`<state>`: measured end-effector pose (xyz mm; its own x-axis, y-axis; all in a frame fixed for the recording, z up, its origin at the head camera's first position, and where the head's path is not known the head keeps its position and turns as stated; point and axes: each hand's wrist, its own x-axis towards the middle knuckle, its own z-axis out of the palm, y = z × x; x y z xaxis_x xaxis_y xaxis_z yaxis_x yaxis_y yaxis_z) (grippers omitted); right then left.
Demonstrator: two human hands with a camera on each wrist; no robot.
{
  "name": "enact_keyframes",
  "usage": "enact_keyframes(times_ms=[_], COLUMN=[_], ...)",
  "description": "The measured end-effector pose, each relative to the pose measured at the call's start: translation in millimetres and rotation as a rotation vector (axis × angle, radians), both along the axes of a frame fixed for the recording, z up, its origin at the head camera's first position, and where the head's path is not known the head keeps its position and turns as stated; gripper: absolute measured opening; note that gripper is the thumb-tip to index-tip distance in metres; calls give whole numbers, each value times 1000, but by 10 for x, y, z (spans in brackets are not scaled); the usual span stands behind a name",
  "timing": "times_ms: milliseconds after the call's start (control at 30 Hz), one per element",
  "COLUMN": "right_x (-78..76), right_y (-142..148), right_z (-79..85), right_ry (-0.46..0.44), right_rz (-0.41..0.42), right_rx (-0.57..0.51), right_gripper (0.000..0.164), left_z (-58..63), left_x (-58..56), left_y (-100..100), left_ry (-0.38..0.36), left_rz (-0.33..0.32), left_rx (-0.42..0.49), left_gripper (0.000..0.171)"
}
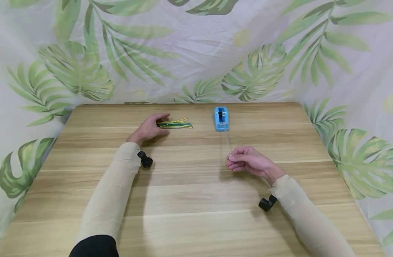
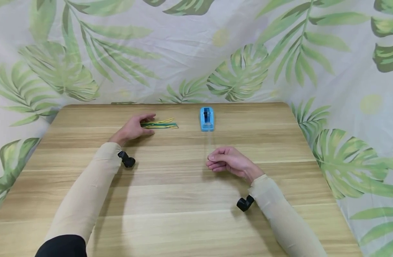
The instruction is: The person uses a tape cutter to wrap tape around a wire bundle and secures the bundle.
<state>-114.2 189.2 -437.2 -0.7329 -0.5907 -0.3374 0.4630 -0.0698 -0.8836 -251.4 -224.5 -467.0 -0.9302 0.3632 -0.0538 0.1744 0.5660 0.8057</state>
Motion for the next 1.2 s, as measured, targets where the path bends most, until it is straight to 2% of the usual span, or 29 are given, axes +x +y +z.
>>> enact_keyframes(times_ms=[333,533,733,1000,1200], right_x=[-16,-21,-23,-20,-14], right_y=[1,6,16,29,37], right_z=[-15,-21,-28,-46,-54], right_ry=[-2,-8,-6,-2,9], right_rz=[6,4,0,5,15], right_rx=[-1,-6,-11,-18,-18], right_gripper=[12,12,12,15,13], left_z=[10,34,60,86,126], left_x=[-84,-119,-155,-182,-189], left_y=[2,14,29,68,123], left_ry=[17,2,-12,-45,-42], left_rz=[-40,-52,-95,-91,-109], left_rx=[-69,-112,-166,-190,-258], left_gripper=[70,57,46,30,22])
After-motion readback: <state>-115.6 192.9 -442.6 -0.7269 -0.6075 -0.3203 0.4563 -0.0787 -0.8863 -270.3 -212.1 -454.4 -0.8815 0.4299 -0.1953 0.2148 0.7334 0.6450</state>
